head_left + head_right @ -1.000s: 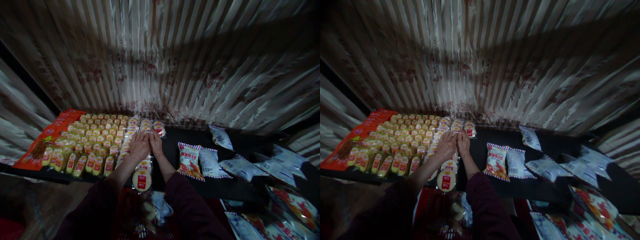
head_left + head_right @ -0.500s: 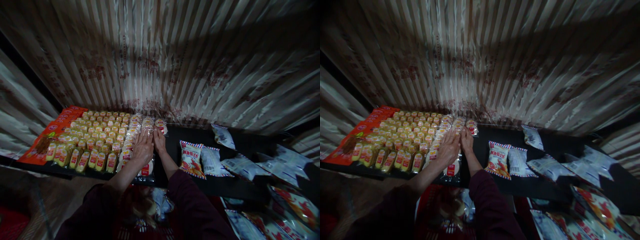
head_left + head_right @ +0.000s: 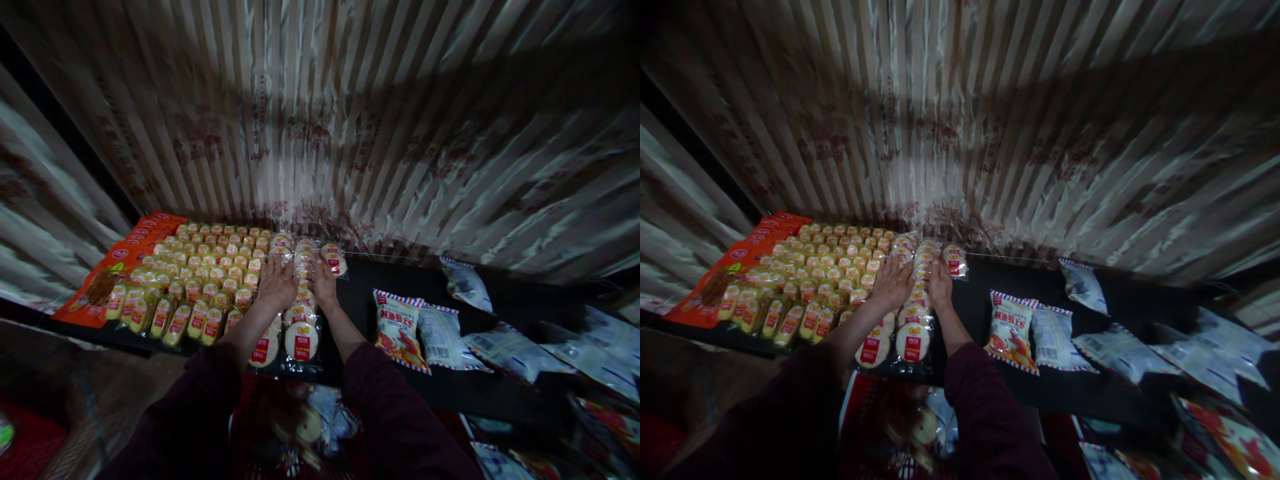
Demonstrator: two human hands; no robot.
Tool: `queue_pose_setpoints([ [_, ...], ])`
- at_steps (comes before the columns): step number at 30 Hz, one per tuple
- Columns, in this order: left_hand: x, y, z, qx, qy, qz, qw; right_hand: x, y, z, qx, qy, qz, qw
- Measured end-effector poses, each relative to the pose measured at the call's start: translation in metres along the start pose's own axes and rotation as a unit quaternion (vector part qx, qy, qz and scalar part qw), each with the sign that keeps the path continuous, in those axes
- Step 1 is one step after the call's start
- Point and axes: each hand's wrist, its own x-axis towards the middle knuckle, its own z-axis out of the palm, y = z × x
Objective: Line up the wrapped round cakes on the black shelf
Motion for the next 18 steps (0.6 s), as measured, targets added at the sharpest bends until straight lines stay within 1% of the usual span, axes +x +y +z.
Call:
queue_pose_setpoints([
  [5, 0.001, -0.001, 0.002, 0.005, 0.008, -0.001, 1.000, 0.001, 0.001, 0.001, 0.004, -0.006, 0.008, 1.000],
  [10, -0.004, 0.004, -0.004, 0.010, 0.028, 0.007, 1.000, -0.002, -0.007, -0.006, -0.004, 0.000, 0.005, 1.000],
  [13, -0.015, 0.009, -0.007, 0.002, 0.031, 0.025, 0.999, -0.007, -0.015, -0.013, -0.009, -0.002, -0.017, 1.000],
  [15, -0.025, 0.013, -0.008, -0.006, 0.032, 0.045, 0.998, -0.012, -0.018, -0.017, -0.013, 0.004, -0.018, 1.000],
  [18, -0.046, 0.019, -0.007, -0.016, 0.059, 0.092, 0.994, -0.023, -0.020, -0.023, -0.004, 0.011, -0.011, 1.000],
])
